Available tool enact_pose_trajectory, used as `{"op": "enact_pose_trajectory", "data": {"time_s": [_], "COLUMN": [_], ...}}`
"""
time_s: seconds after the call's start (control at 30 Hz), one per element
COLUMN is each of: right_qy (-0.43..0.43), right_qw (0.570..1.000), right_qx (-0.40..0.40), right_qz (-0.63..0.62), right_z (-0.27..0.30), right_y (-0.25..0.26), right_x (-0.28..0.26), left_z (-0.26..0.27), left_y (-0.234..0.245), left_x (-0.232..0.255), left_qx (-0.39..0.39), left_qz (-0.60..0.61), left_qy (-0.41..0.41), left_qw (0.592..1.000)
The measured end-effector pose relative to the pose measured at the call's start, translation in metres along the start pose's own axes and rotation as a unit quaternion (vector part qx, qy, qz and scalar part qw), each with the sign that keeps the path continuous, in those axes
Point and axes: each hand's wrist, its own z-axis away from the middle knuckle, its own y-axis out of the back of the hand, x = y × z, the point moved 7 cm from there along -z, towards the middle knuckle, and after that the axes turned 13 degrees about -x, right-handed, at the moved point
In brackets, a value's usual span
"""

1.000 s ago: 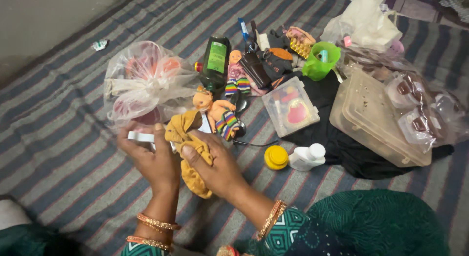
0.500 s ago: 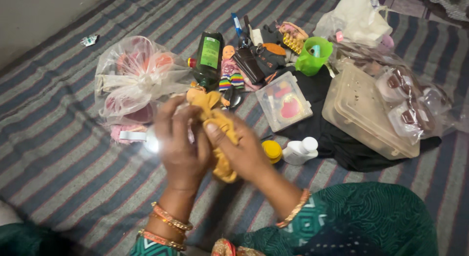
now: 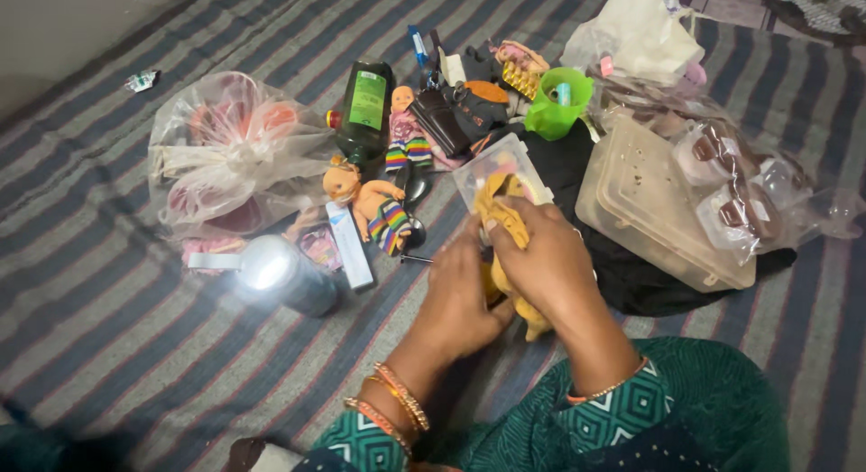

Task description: The person cleans a glass shelf and wall socket with a yellow cloth, then wipes a flower arrangement. They proceed to clean various small items on the floor, including a flashlight, bottles, and a plastic container, using the same cloth.

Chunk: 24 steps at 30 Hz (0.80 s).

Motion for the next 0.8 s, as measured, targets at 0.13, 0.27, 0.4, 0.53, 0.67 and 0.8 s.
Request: {"op": "enact_pose_trajectory", "data": {"time_s": [0.13, 0.27, 0.4, 0.53, 0.67, 0.8], "right_qy": [0.014, 0.010, 0.011, 0.031, 0.081, 0.082], "right_qw": [0.999, 0.996, 0.995, 0.987, 0.982, 0.978], "right_qx": [0.015, 0.019, 0.032, 0.024, 0.032, 0.024], "right_qz": [-0.037, -0.089, -0.098, -0.155, -0.168, -0.190], "right_z": [-0.012, -0.020, -0.023, -0.023, -0.023, -0.025], "right_y": [-0.004, -0.009, -0.006, -0.003, 0.000, -0.004], "right_x": [0.014, 0.024, 0.024, 0.020, 0.013, 0.014], "left_z": [-0.001, -0.002, -0.004, -0.001, 0.010, 0.016], "left_y": [-0.032, -0.037, -0.042, -0.042, -0.034, -0.019], "left_x": [-0.014, -0.007, -0.007, -0.023, -0.025, -0.034], "left_qx": [-0.042, 0.074, 0.108, 0.070, 0.096, 0.129], "left_qz": [-0.027, -0.029, -0.108, -0.055, -0.035, 0.009], "left_qy": [0.036, 0.000, 0.021, 0.080, 0.034, 0.038], "left_qw": [0.998, 0.997, 0.988, 0.993, 0.994, 0.991]}}
